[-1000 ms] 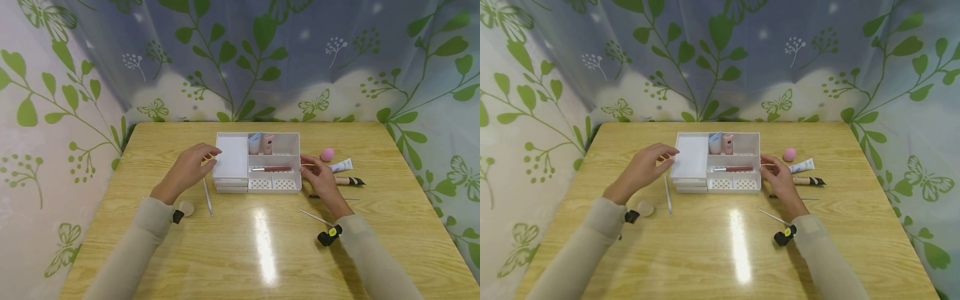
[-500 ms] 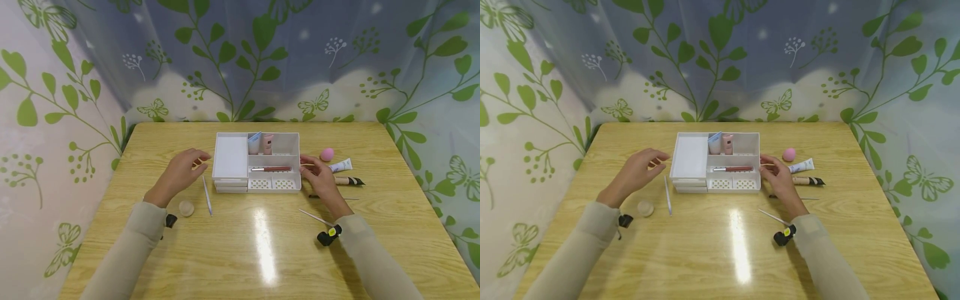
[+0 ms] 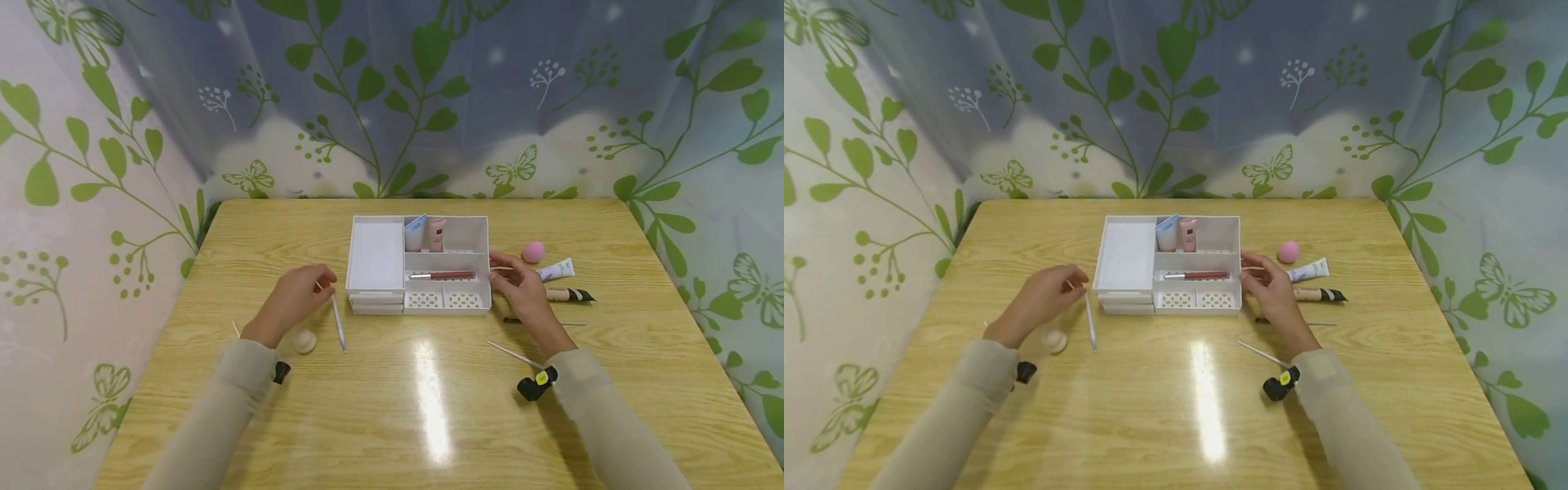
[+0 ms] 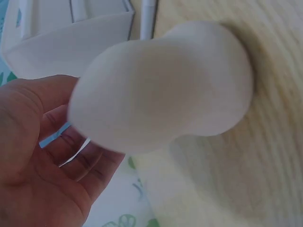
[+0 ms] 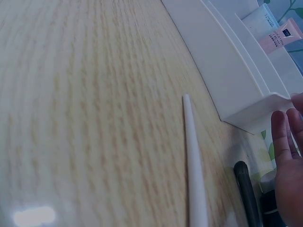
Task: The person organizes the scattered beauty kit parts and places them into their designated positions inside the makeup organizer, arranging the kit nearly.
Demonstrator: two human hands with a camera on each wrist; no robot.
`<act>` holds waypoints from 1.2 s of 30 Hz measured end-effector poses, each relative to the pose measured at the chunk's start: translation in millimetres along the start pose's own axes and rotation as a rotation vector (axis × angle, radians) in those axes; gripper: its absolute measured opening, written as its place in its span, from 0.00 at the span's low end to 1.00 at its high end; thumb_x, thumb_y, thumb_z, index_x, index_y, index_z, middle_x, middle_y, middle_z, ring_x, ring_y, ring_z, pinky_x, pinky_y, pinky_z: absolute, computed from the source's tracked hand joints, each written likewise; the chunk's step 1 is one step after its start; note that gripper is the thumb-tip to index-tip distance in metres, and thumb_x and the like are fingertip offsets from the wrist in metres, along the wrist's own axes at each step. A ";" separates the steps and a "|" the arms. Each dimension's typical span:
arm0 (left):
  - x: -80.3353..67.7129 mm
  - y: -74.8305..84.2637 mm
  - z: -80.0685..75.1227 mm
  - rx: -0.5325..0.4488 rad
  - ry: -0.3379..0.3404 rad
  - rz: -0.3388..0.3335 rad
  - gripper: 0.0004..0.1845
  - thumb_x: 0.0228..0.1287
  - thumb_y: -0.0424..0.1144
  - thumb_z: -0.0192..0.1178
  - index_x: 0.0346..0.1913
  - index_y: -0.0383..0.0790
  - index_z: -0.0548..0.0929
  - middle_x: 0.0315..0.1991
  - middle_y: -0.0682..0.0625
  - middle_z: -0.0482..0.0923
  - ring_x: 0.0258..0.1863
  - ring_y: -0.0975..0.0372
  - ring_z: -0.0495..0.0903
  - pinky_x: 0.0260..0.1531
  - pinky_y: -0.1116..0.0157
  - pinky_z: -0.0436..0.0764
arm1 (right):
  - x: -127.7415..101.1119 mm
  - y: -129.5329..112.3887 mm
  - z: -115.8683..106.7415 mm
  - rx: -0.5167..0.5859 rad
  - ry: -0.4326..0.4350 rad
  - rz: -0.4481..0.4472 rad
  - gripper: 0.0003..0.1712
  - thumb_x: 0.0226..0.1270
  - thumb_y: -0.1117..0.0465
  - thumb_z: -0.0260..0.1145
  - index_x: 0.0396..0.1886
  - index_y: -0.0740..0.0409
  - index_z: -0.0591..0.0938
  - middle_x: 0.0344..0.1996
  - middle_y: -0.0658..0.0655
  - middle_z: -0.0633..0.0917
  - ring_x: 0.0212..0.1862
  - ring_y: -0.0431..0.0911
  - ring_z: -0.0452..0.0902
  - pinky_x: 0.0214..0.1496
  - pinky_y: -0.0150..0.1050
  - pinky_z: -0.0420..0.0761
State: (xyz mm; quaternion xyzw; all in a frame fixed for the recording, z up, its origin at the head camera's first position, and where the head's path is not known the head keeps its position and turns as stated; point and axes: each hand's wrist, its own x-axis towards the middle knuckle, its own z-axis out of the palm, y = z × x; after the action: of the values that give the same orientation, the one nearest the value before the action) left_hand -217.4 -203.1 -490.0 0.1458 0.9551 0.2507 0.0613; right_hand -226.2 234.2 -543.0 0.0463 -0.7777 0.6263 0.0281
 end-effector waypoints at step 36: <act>0.0 -6.2 21.7 0.102 -0.096 -0.238 0.17 0.80 0.46 0.64 0.30 0.42 0.82 0.26 0.51 0.78 0.26 0.58 0.73 0.28 0.63 0.71 | -2.0 -2.1 -1.2 0.006 0.002 0.021 0.27 0.82 0.65 0.68 0.75 0.68 0.77 0.63 0.66 0.83 0.56 0.33 0.82 0.56 0.21 0.82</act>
State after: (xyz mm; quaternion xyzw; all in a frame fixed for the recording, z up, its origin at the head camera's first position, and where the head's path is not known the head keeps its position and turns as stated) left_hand -214.8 -198.2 -511.9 0.0464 0.9731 0.1855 0.1288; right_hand -224.0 235.0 -540.9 0.0376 -0.7764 0.6288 0.0220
